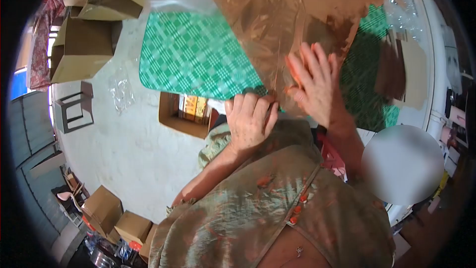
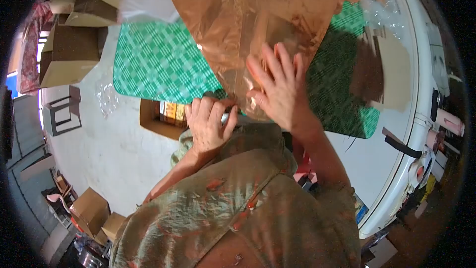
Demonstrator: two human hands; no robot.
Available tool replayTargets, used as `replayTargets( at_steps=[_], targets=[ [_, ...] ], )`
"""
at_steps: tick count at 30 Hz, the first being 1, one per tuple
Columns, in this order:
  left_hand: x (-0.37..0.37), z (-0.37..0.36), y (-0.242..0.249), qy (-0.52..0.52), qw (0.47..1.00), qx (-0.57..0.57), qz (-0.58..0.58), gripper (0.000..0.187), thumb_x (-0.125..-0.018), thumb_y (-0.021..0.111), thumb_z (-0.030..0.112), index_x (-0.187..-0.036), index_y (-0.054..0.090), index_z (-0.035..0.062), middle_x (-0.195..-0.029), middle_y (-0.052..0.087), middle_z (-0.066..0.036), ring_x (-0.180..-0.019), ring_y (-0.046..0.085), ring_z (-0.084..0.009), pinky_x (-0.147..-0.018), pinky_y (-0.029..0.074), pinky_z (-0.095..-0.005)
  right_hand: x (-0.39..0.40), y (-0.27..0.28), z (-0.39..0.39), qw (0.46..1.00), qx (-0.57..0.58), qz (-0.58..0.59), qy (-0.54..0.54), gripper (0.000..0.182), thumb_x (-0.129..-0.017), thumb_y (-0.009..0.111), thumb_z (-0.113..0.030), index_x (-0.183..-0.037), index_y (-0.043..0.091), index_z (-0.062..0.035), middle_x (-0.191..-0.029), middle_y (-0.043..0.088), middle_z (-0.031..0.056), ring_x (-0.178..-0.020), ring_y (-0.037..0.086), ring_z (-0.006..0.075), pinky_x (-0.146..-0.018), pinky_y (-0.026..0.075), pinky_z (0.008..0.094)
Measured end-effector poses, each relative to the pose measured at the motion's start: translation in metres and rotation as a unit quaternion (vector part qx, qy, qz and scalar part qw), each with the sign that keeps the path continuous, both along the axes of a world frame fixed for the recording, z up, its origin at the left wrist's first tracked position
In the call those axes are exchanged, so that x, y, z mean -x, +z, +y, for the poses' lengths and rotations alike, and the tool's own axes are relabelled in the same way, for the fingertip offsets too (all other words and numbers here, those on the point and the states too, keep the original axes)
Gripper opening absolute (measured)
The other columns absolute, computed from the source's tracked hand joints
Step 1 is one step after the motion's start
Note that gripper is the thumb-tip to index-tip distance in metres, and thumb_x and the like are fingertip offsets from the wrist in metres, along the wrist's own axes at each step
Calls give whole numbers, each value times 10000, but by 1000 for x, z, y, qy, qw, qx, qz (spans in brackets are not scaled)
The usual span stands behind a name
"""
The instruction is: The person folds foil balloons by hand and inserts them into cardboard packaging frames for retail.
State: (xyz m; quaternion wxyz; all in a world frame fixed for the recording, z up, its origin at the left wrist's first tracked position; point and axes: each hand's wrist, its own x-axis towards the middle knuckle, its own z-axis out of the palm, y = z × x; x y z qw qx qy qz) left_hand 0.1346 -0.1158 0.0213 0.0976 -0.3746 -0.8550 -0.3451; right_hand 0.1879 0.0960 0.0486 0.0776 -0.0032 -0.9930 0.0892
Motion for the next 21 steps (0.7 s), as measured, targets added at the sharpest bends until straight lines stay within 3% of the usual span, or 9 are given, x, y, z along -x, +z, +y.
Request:
replayTargets(
  at_steps=[6, 15, 18, 21],
  targets=[
    [0, -1, 3, -3, 1000, 20, 3, 273, -776, 824, 206, -1012, 691, 173, -888, 563, -39, -811, 537, -258, -723, 352, -415, 0, -8, -9, 999, -3, -26, -17, 756, -897, 722, -484, -1556, 481, -202, -1652, 357, 112, -1541, 255, 394, -1207, 166, 681],
    [0, 0, 0, 2, 1000, 27, 10, 270, -789, 820, 222, -1022, 692, 175, -899, 571, -45, -817, 543, -265, -730, 359, -420, -2, -6, -8, 1000, -12, -21, -7, 793, -896, 730, -473, -1565, 451, -151, -1638, 364, 144, -1528, 276, 409, -1198, 195, 680],
    [1, 1, 4, -2, 1000, 21, 10, 246, -806, 821, 213, -1011, 691, 168, -895, 572, -43, -812, 543, -266, -729, 362, -416, 4, -3, 7, 999, 14, 39, -23, 784, -897, 746, -428, -1549, 452, -107, -1618, 382, 155, -1511, 306, 416, -1198, 213, 671],
    [0, 1, 6, -4, 1000, 19, 3, 231, -816, 821, 195, -1004, 692, 160, -893, 572, -42, -815, 543, -267, -735, 367, -415, 12, -9, 38, 987, -60, 70, -128, 741, -895, 760, -381, -1509, 477, -79, -1570, 427, 159, -1485, 355, 395, -1194, 248, 655]
  ],
)
